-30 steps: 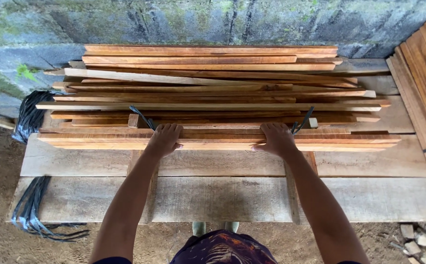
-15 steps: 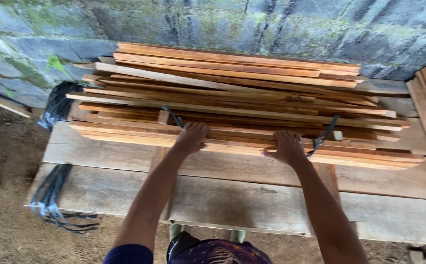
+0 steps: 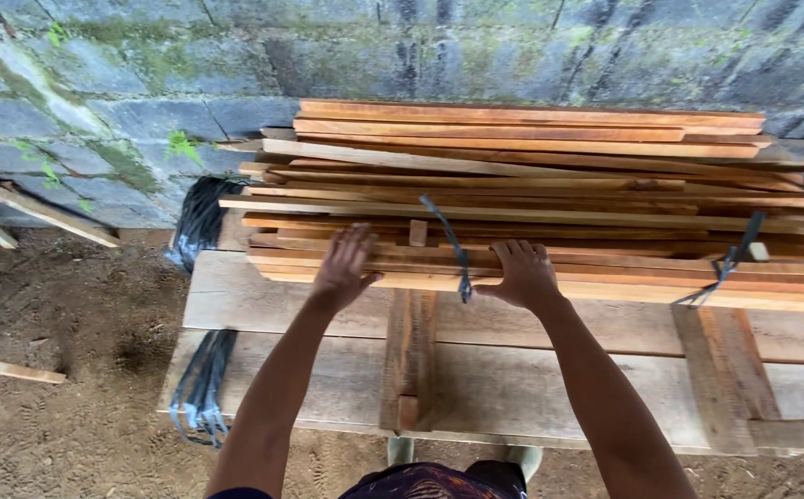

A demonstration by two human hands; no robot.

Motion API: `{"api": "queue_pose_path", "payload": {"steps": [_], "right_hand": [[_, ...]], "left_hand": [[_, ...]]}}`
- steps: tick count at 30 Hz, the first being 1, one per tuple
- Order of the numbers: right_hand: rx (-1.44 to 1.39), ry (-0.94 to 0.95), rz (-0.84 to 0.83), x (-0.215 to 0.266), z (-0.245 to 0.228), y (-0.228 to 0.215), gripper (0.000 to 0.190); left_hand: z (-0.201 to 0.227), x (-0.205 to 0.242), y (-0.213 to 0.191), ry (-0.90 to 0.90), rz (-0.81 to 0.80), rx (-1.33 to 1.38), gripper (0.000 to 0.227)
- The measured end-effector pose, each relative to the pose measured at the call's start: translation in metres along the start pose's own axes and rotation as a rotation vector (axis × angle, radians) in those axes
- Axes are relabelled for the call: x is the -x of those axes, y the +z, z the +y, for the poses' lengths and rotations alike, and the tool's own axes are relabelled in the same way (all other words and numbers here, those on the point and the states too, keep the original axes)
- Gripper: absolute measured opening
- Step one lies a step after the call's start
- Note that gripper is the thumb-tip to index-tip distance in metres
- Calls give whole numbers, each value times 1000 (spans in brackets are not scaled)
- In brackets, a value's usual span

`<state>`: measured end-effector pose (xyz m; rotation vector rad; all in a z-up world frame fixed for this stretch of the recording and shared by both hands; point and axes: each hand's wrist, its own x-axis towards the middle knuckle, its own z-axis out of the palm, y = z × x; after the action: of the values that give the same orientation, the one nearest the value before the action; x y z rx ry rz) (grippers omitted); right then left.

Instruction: Tying several thin wood planks together with black plastic strips.

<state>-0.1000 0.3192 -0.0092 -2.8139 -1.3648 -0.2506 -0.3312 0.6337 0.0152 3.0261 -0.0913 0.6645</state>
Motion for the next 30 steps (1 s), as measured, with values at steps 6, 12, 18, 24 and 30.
{"api": "queue_pose_path", "payload": {"steps": [6, 12, 18, 24, 30], "right_hand": [[13, -13, 72, -18, -43, 18, 74], [-46, -84, 102, -14, -38, -3, 73], [-248, -65, -128, -9, -58, -73, 106], [-707, -204, 204, -11, -113, -97, 77], [-181, -557, 161, -55, -172, -60, 102]], "left_hand": [[-80, 48, -2, -72, 158, -146, 76], [-90, 47, 14, -44, 175, -259, 75], [-96, 53, 28, -62, 176, -200, 74], [-82, 50, 5, -145, 94, -58, 74], [-84, 52, -8, -249, 184, 396, 57]]}}
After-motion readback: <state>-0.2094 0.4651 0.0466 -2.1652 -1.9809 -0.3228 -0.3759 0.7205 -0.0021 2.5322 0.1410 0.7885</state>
